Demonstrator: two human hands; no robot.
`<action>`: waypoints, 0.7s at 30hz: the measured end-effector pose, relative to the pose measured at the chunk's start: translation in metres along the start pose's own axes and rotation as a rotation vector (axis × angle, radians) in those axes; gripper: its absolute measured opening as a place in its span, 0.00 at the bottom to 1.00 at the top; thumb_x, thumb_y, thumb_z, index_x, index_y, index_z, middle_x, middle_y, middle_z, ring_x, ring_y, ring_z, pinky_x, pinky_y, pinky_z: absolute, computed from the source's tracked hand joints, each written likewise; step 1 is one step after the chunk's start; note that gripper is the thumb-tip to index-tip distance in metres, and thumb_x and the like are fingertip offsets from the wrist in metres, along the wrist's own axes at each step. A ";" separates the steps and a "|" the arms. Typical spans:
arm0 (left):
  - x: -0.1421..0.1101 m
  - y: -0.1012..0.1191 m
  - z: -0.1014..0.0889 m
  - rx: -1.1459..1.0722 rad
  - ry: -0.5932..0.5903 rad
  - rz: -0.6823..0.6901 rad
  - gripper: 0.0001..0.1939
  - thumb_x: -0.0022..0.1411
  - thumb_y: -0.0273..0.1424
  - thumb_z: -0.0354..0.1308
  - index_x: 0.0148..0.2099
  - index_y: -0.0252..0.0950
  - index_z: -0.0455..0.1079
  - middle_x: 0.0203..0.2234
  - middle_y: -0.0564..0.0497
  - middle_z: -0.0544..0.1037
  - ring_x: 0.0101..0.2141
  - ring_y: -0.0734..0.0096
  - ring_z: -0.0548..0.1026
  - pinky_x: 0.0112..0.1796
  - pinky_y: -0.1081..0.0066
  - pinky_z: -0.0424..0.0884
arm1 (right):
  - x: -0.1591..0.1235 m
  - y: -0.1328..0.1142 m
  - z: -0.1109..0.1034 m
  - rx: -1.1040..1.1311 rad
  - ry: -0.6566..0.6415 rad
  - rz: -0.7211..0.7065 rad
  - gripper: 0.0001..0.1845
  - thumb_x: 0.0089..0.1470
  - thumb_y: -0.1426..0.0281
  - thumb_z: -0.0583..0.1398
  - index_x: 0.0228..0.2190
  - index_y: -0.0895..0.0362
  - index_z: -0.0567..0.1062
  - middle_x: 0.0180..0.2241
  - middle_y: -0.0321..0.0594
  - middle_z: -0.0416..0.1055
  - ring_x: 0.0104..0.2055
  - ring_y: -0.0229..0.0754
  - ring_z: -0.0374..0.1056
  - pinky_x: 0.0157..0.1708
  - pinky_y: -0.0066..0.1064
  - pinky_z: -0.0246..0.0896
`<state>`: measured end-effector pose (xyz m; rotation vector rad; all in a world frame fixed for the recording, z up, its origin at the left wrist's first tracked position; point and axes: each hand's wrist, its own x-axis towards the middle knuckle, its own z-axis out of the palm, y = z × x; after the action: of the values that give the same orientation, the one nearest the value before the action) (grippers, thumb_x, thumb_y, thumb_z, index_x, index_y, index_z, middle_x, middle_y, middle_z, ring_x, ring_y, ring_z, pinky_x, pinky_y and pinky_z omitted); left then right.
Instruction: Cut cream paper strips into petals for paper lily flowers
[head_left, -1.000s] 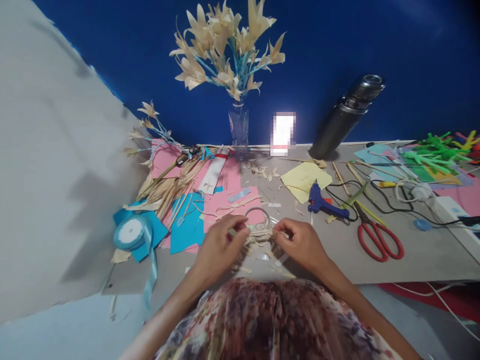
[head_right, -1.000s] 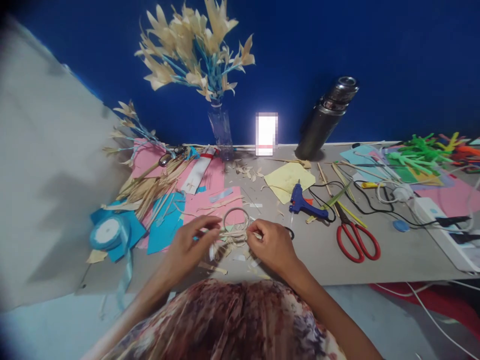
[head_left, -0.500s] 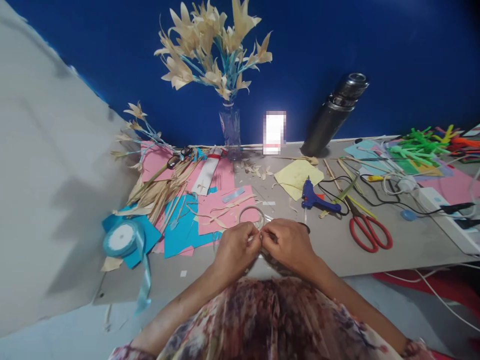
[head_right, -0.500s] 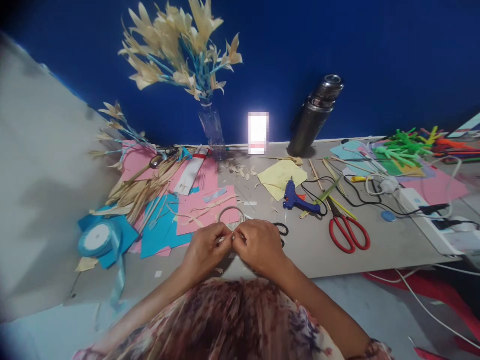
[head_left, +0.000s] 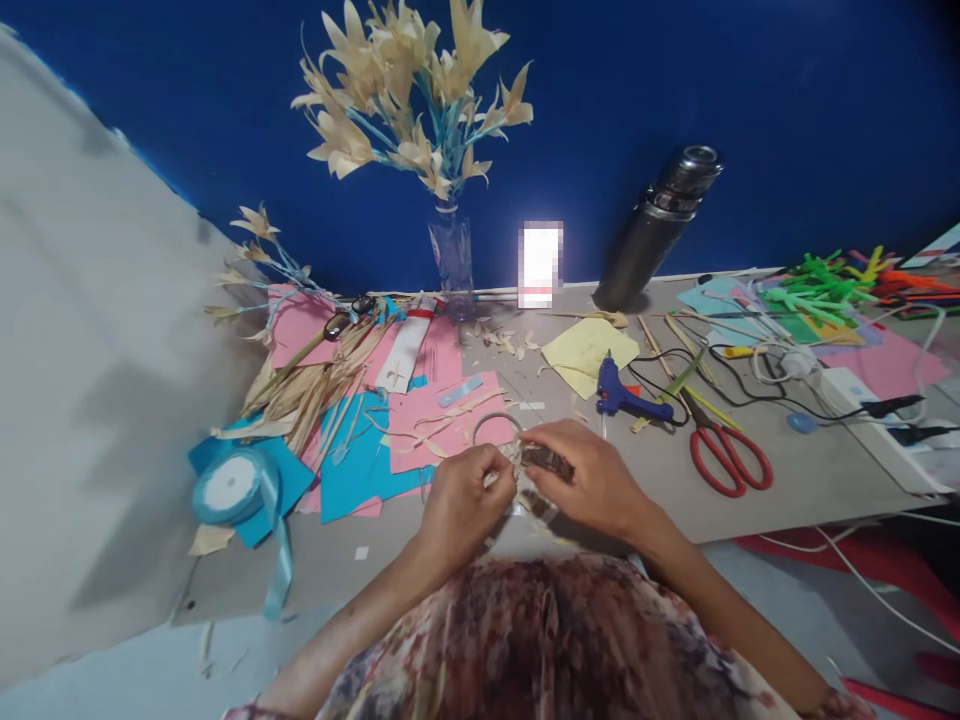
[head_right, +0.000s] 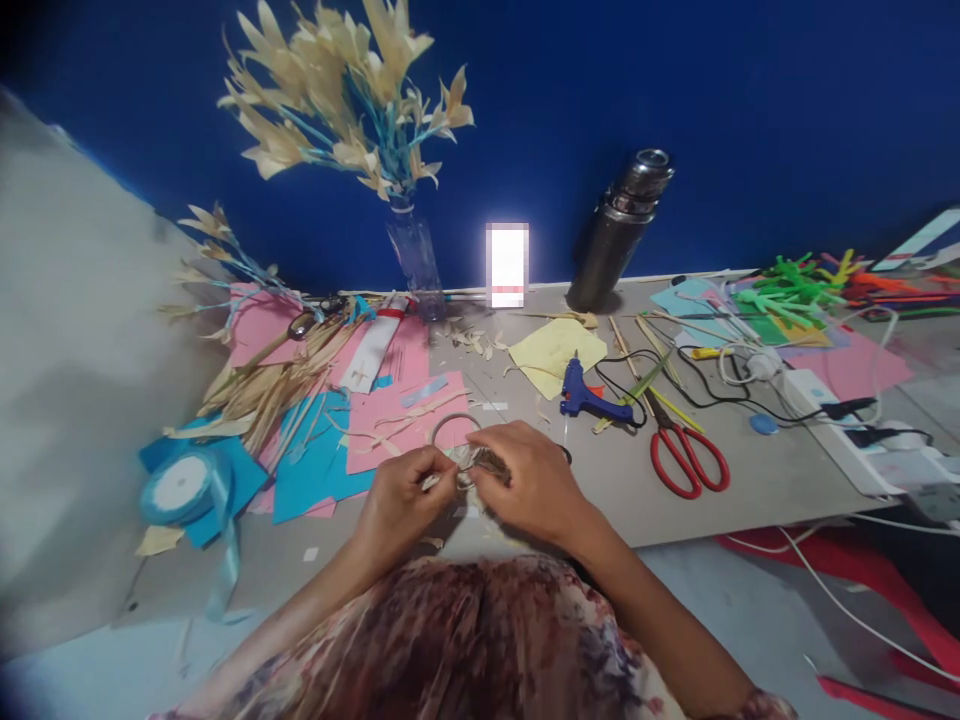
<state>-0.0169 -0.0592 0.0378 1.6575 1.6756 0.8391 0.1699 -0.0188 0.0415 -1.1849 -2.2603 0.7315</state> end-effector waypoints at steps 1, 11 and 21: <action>-0.001 0.000 0.000 -0.003 -0.003 0.005 0.08 0.56 0.27 0.54 0.25 0.36 0.69 0.21 0.54 0.75 0.24 0.73 0.70 0.28 0.74 0.59 | 0.002 -0.003 0.002 -0.001 -0.039 -0.038 0.11 0.56 0.72 0.60 0.41 0.54 0.79 0.41 0.42 0.79 0.45 0.46 0.72 0.48 0.36 0.61; -0.005 -0.002 -0.003 -0.063 -0.036 0.076 0.07 0.54 0.24 0.54 0.25 0.35 0.69 0.19 0.56 0.72 0.23 0.76 0.68 0.28 0.76 0.59 | 0.011 0.000 -0.004 0.257 -0.122 -0.126 0.22 0.51 0.76 0.62 0.49 0.54 0.74 0.50 0.45 0.73 0.53 0.48 0.67 0.53 0.39 0.60; -0.005 -0.004 -0.001 -0.005 -0.011 0.012 0.08 0.55 0.26 0.55 0.25 0.35 0.70 0.19 0.55 0.74 0.23 0.75 0.68 0.27 0.75 0.58 | 0.012 -0.011 0.017 0.061 -0.014 0.024 0.05 0.49 0.77 0.60 0.25 0.56 0.75 0.26 0.37 0.73 0.32 0.42 0.67 0.35 0.31 0.55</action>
<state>-0.0202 -0.0638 0.0353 1.6671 1.6567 0.8379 0.1466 -0.0180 0.0381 -1.1835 -2.2227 0.8149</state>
